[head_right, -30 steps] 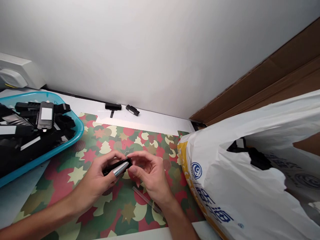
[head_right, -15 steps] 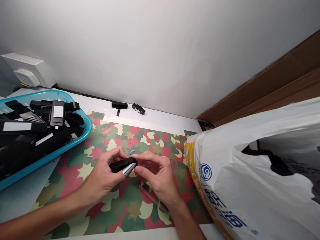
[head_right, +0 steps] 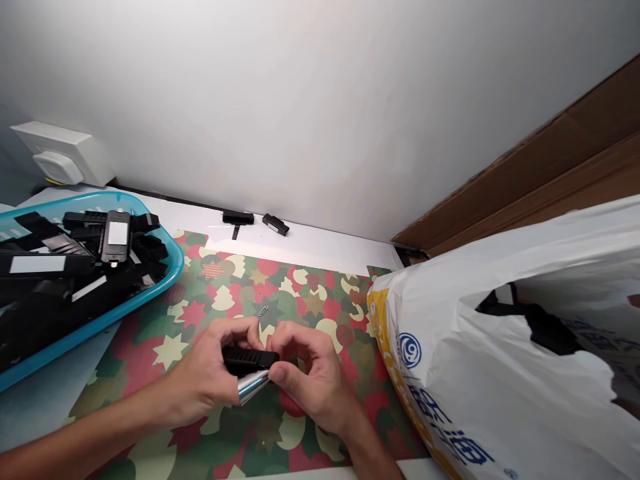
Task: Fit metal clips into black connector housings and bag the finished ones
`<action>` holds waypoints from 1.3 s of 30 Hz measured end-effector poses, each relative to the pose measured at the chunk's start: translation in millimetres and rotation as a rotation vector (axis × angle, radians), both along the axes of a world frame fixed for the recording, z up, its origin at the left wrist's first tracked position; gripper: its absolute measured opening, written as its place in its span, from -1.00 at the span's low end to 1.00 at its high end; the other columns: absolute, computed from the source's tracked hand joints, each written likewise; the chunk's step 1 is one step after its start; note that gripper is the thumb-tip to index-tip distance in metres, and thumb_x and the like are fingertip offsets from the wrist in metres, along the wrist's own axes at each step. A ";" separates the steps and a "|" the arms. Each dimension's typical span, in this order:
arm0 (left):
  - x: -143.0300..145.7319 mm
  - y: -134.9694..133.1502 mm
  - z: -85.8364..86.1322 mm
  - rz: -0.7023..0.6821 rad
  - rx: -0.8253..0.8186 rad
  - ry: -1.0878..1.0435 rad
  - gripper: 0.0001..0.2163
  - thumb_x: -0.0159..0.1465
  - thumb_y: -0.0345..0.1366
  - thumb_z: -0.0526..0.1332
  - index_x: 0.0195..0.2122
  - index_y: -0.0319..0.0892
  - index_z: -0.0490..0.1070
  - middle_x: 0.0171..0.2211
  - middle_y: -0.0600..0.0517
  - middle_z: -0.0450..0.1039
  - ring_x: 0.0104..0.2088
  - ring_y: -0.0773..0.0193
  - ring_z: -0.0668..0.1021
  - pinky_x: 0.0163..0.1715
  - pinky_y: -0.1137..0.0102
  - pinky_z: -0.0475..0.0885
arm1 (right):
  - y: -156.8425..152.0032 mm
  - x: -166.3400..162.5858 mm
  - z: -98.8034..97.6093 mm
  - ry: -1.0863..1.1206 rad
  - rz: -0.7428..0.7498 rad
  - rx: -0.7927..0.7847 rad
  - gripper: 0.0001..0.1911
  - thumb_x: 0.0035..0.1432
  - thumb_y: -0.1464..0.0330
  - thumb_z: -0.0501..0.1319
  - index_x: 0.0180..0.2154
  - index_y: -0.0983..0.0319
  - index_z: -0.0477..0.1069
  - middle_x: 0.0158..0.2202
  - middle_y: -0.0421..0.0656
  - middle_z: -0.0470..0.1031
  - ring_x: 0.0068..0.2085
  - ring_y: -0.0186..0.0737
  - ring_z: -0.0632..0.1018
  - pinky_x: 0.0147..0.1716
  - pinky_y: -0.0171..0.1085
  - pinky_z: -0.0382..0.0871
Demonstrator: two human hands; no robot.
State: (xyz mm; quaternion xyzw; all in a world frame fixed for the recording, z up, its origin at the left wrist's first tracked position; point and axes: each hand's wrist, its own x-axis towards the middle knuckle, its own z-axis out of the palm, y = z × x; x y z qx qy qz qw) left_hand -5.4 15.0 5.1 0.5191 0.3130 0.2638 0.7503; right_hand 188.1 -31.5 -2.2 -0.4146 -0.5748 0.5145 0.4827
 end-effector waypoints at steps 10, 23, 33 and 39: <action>1.0 -5.6 -3.9 0.128 -0.010 0.086 -0.69 -0.17 -0.49 0.32 -0.46 -0.10 0.22 -0.52 0.22 0.16 -0.45 0.37 0.16 -0.51 0.44 0.05 | 2.6 2.5 3.4 -0.267 -0.134 0.270 -0.65 0.40 0.06 0.32 -0.33 0.17 0.48 -0.44 -0.22 0.40 -0.42 -0.25 0.38 -0.43 -0.27 0.25; 2.4 -7.8 0.3 0.300 0.126 0.240 -0.72 -0.15 -0.45 0.28 -0.49 -0.09 0.17 -0.52 0.21 0.07 -0.45 0.35 0.08 -0.53 0.43 -0.01 | 3.5 -7.4 7.3 -0.609 -0.213 0.530 -0.72 0.58 0.25 0.07 -0.20 0.15 0.47 -0.36 -0.13 0.50 -0.37 -0.17 0.44 -0.37 -0.25 0.36; 0.9 -9.5 1.6 0.280 0.139 0.157 -0.79 -0.03 -0.41 0.34 -0.43 -0.12 0.31 -0.50 0.20 0.23 -0.46 0.36 0.22 -0.52 0.46 0.10 | 2.2 -5.1 15.6 -0.552 -0.250 0.451 -0.84 0.50 0.24 0.21 -0.14 0.15 0.50 -0.31 -0.16 0.54 -0.33 -0.20 0.52 -0.33 -0.27 0.42; 0.6 -8.4 1.6 0.261 0.222 0.097 -0.83 0.13 -0.35 0.39 -0.24 -0.12 0.49 -0.46 0.15 0.36 -0.46 0.35 0.33 -0.51 0.49 0.21 | -4.7 -9.6 25.8 -0.403 -0.282 0.337 -0.92 0.39 0.28 0.35 -0.14 0.13 0.56 -0.22 -0.16 0.63 -0.27 -0.19 0.62 -0.26 -0.27 0.53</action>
